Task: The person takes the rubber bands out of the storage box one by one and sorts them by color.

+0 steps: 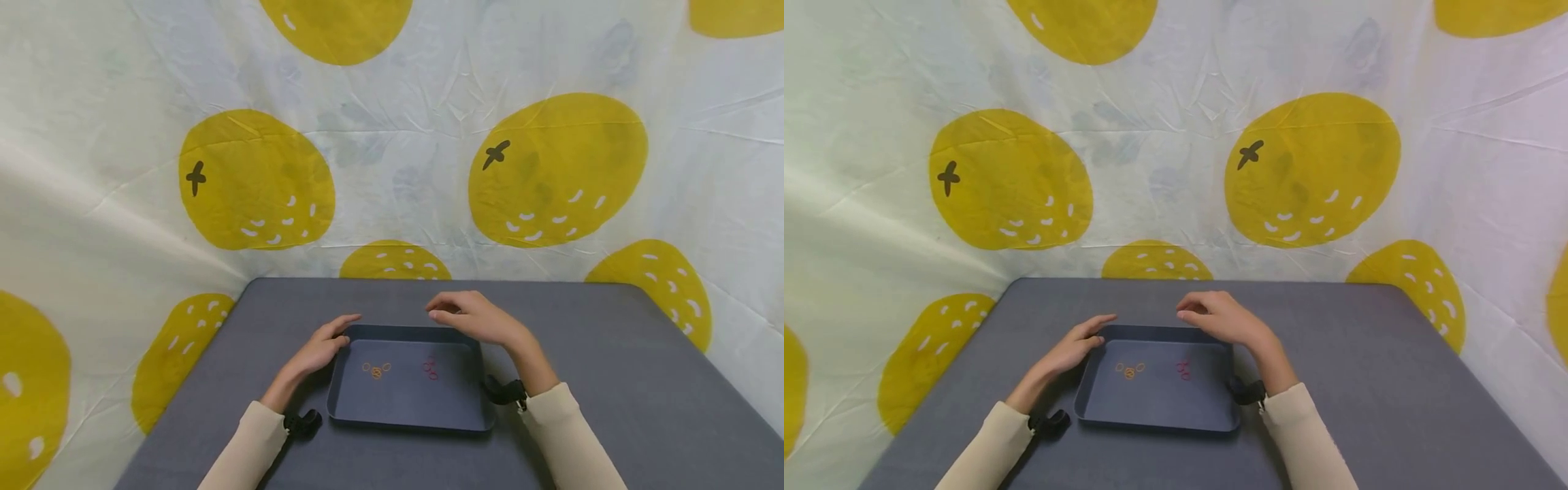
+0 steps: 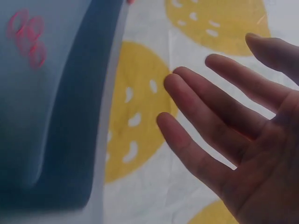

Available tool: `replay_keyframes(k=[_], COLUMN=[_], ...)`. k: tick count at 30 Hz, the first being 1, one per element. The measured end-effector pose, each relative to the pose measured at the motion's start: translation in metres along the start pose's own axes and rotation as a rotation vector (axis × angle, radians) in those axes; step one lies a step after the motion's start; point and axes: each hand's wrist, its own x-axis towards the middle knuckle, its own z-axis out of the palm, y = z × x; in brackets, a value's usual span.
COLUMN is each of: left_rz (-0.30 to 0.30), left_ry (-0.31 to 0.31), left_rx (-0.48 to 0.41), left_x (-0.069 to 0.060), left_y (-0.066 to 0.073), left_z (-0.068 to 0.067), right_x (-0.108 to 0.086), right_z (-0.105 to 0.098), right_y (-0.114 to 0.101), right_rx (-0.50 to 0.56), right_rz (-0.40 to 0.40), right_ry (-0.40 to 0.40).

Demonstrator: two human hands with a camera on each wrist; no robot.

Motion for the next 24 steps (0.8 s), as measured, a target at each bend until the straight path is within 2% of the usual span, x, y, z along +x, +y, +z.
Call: replay_keyframes(k=[5,9,18,24], left_rz=[0.022,0.015,0.031,0.051], left_ry=[0.02,0.036,0.012,0.009], left_rx=[0.011,0.016,0.007,0.068], left_x=[0.0,-0.002,0.0,0.001], left_y=[-0.003,-0.006,-0.01,-0.01], left_z=[0.004,0.006,0.002,-0.001], right_x=[0.016,0.026,0.041,0.049], right_z=[0.009,0.018,0.032,0.04], right_y=[-0.012,-0.019,-0.022,-0.02], right_rx=[0.029,0.046,0.038,0.042], right_rz=[-0.037,-0.06,-0.085,-0.07], right_ry=[-0.046,-0.066,-0.026,-0.041])
